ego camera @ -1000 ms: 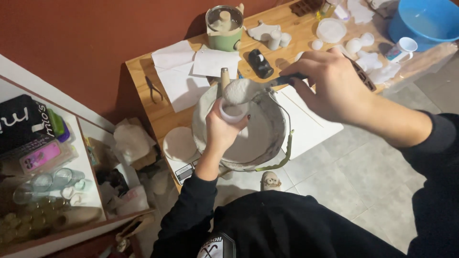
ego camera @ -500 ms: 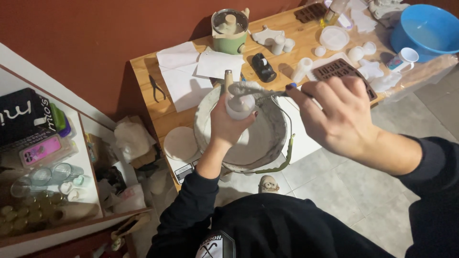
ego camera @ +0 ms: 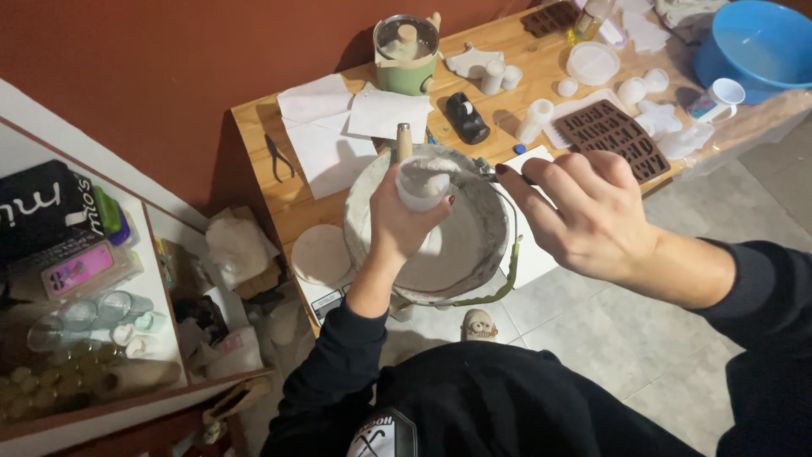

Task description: Scooping a white plaster mixture from a large bucket and pouring it into various small molds.

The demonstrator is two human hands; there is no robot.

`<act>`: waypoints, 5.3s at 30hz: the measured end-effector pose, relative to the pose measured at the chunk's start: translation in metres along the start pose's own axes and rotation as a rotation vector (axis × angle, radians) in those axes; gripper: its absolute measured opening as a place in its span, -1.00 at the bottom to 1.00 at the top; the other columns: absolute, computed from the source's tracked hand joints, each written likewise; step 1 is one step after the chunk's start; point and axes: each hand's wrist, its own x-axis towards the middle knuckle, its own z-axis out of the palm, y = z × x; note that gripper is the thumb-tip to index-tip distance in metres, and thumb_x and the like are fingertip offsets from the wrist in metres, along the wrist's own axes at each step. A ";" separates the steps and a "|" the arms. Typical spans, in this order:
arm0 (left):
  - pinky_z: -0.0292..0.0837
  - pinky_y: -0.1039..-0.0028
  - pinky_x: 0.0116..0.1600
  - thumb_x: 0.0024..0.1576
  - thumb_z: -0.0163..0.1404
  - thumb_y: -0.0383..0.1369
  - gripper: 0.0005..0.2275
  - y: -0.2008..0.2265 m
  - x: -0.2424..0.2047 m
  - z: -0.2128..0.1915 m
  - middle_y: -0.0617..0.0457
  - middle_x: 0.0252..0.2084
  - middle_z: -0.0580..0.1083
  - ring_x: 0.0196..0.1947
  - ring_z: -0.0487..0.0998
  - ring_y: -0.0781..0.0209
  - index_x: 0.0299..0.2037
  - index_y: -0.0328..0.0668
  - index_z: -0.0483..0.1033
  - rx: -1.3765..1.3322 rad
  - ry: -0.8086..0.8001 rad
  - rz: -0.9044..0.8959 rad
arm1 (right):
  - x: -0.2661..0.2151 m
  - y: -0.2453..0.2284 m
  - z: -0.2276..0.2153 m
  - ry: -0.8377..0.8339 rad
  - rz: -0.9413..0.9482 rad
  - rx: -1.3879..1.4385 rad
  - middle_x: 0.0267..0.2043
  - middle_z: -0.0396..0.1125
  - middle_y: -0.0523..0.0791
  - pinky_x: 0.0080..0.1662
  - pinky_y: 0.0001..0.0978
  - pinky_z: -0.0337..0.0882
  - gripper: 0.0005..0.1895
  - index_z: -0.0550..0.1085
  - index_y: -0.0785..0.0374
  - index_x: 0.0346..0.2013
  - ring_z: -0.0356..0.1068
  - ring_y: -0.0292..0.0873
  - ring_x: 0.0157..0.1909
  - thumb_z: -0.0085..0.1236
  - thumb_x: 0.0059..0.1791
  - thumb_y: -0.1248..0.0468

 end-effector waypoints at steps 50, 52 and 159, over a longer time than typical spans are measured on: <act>0.55 0.30 -0.05 -0.17 0.41 -0.36 -0.56 -0.130 -0.053 -0.025 -0.04 -0.24 0.59 -0.20 0.66 0.07 -0.12 -0.25 0.50 0.230 0.393 -0.077 | -0.090 -0.110 0.313 -0.884 0.731 0.995 -0.22 0.53 0.03 -0.08 -0.18 0.48 -0.74 0.63 0.14 -0.13 0.52 0.01 -0.16 0.14 -0.08 0.23; 0.56 0.32 -0.04 -0.13 0.40 -0.36 -0.58 -0.128 -0.049 -0.027 -0.02 -0.23 0.60 -0.20 0.65 0.13 -0.11 -0.25 0.50 0.166 0.406 -0.059 | -0.089 -0.092 0.299 -0.839 0.765 1.077 -0.24 0.54 0.02 -0.10 -0.21 0.48 -0.73 0.63 0.16 -0.11 0.53 -0.04 -0.20 0.14 -0.07 0.24; 0.55 0.41 -0.07 -0.10 0.38 -0.42 -0.62 -0.134 -0.049 -0.021 0.02 -0.24 0.59 -0.22 0.62 0.27 -0.12 -0.29 0.50 0.048 0.394 -0.015 | -0.100 -0.112 0.335 -0.989 0.723 0.970 -0.21 0.54 -0.01 -0.05 -0.22 0.50 -0.71 0.64 0.09 -0.05 0.55 -0.04 -0.16 0.16 -0.05 0.26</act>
